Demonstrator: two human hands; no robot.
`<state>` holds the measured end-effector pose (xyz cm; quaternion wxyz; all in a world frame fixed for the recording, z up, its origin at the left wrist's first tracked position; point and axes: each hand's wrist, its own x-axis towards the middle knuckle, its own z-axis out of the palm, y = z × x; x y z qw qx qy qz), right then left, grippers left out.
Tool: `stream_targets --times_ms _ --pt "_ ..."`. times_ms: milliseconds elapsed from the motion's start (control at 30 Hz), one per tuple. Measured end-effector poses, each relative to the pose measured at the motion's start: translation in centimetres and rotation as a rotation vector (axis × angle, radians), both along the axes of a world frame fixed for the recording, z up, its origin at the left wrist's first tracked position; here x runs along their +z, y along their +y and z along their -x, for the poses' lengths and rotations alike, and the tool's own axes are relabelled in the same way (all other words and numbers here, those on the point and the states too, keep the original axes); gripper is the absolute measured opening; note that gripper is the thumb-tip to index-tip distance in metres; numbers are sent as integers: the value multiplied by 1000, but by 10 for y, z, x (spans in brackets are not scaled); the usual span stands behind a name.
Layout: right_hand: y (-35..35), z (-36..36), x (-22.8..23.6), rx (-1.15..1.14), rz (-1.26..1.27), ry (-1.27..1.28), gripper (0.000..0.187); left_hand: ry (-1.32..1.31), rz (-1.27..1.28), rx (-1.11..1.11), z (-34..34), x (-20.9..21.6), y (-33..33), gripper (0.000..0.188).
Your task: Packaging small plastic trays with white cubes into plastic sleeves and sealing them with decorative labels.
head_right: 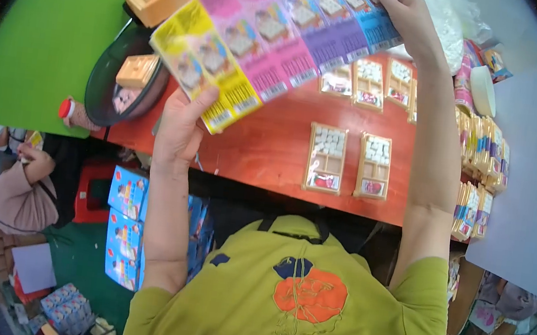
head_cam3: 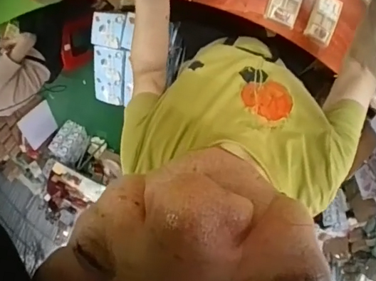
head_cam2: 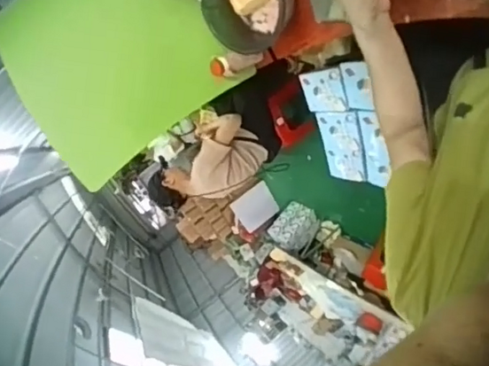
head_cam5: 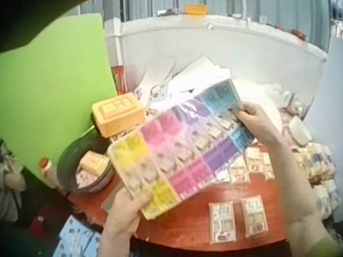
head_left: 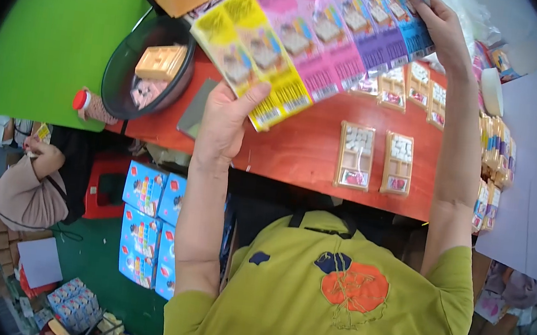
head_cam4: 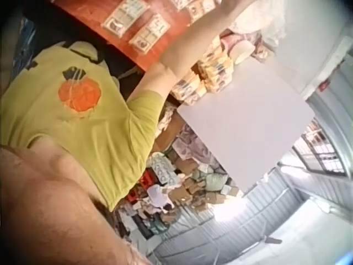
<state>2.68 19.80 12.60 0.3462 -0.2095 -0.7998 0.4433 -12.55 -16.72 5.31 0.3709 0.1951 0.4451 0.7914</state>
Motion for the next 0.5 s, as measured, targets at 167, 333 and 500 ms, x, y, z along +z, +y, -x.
stream_targets --times_ms 167,333,500 --pt "-19 31 -74 47 221 -79 31 2 118 107 13 -19 -42 27" --pt "-56 34 -103 37 234 -93 35 13 119 78 11 -6 -73 31" --pt "-75 31 -110 107 161 -31 37 -62 60 164 4 -21 -100 34"
